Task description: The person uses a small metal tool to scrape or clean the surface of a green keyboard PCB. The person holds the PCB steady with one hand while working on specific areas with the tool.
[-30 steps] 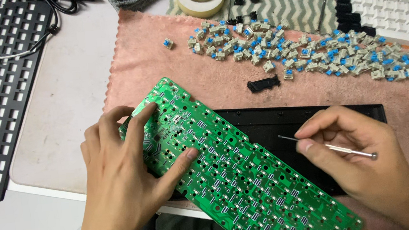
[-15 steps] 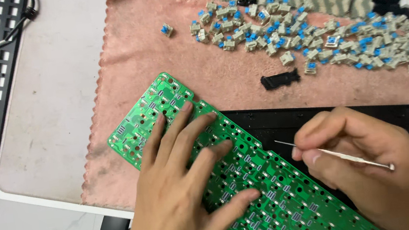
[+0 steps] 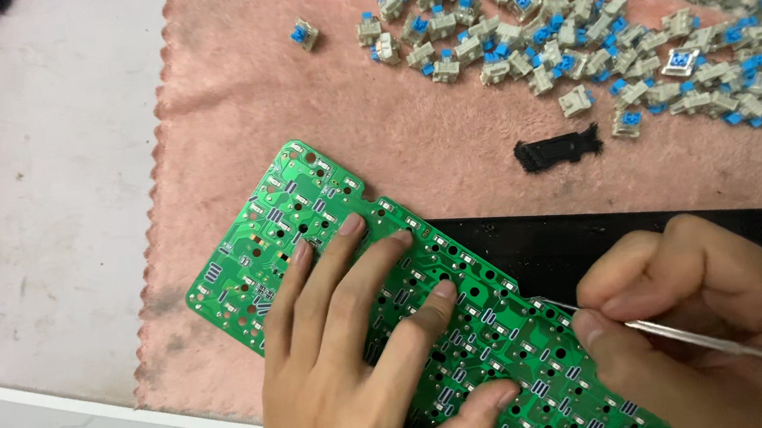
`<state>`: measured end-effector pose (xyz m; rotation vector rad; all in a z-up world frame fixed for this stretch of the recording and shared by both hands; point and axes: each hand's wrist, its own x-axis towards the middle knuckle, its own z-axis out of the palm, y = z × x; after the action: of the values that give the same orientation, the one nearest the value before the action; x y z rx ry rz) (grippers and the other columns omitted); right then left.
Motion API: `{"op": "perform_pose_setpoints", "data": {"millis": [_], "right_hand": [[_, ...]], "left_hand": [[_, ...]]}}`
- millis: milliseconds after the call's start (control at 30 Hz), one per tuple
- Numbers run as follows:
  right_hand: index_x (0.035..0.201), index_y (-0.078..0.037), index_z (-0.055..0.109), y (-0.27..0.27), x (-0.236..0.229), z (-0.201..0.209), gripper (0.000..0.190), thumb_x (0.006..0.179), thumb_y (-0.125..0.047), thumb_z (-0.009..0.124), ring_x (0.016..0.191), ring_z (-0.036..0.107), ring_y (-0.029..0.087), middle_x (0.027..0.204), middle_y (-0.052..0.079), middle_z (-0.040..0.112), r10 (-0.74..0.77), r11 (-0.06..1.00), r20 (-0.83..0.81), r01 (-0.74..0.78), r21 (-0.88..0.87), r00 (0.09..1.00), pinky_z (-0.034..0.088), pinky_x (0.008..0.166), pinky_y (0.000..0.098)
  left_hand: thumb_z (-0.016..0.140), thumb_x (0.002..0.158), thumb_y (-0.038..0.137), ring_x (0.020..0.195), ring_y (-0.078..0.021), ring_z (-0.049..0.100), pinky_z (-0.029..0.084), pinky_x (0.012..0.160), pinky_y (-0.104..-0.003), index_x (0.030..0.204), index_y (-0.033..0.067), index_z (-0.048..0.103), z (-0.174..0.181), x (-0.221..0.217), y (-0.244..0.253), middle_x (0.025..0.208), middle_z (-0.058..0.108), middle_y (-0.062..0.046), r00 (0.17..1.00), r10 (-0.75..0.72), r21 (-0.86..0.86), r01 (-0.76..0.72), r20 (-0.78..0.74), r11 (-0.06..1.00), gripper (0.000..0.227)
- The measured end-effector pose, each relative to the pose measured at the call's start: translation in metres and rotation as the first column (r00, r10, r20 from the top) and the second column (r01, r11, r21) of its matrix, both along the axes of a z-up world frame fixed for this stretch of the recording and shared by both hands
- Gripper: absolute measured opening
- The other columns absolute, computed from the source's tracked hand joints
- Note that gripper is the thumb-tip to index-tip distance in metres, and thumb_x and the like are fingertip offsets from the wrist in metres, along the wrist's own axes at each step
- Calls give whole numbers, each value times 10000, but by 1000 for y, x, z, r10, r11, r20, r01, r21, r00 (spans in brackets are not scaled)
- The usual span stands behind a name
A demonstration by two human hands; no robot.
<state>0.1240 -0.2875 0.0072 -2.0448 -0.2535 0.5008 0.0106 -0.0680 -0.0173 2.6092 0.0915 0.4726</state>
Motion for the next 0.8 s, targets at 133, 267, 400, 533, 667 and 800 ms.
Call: {"op": "perform_pose_setpoints", "data": {"millis": [133, 267, 400, 533, 667, 800], "right_hand": [[752, -111, 612, 1, -8, 1, 346, 793, 23, 928, 473, 467, 77, 751, -27, 828, -1, 999, -24, 0, -32, 1000, 368, 412, 243], [797, -129, 676, 2, -13, -3, 297, 795, 62, 903, 467, 492, 54, 698, 30, 781, -1, 988, -49, 9, 154, 999, 357, 428, 224], [877, -93, 627, -3, -11, -2, 312, 850, 89, 880, 426, 474, 79, 744, 69, 798, -25, 993, -67, 32, 112, 997, 320, 389, 247], [956, -91, 618, 1, -18, -3, 316, 878, 137, 823, 483, 532, 87, 808, 115, 780, -91, 966, -77, 107, 234, 993, 357, 437, 226], [1017, -117, 720, -1, -18, 0, 277, 863, 76, 848, 515, 613, 60, 900, 97, 831, -20, 965, -7, 22, 261, 1000, 414, 471, 186], [948, -67, 705, -2, -23, 7, 230, 865, 110, 826, 497, 572, 107, 855, 99, 769, -70, 970, -78, 86, 228, 994, 411, 460, 232]], "left_hand": [[665, 1001, 733, 1418, -455, 693, 530, 1214, -678, 1210, 182, 793, -4, 0, -1, 1348, 749, -156, 1000, 18, 21, -18, 16, 1000, 602], [702, 973, 759, 1372, -419, 712, 541, 1186, -636, 1208, 205, 800, -4, 1, -2, 1293, 732, -116, 999, 36, 40, -37, 14, 999, 610], [695, 902, 846, 1426, -440, 697, 492, 1262, -692, 1328, 220, 774, 3, 1, 5, 1396, 696, -144, 999, 10, -2, -10, -35, 1000, 762], [865, 770, 849, 1517, -499, 605, 436, 1337, -710, 1405, 174, 765, 18, 1, 30, 1536, 641, -219, 990, 111, 40, -108, -90, 993, 932], [928, 809, 684, 1602, -496, 542, 481, 1370, -658, 1609, 47, 563, 18, -2, 47, 1660, 470, -312, 972, 186, 15, -186, -144, 982, 1086], [1000, 826, 581, 1547, -464, 557, 477, 1345, -610, 1617, 63, 548, 14, -1, 47, 1655, 479, -286, 970, 193, 6, -194, -147, 981, 1048]]}}
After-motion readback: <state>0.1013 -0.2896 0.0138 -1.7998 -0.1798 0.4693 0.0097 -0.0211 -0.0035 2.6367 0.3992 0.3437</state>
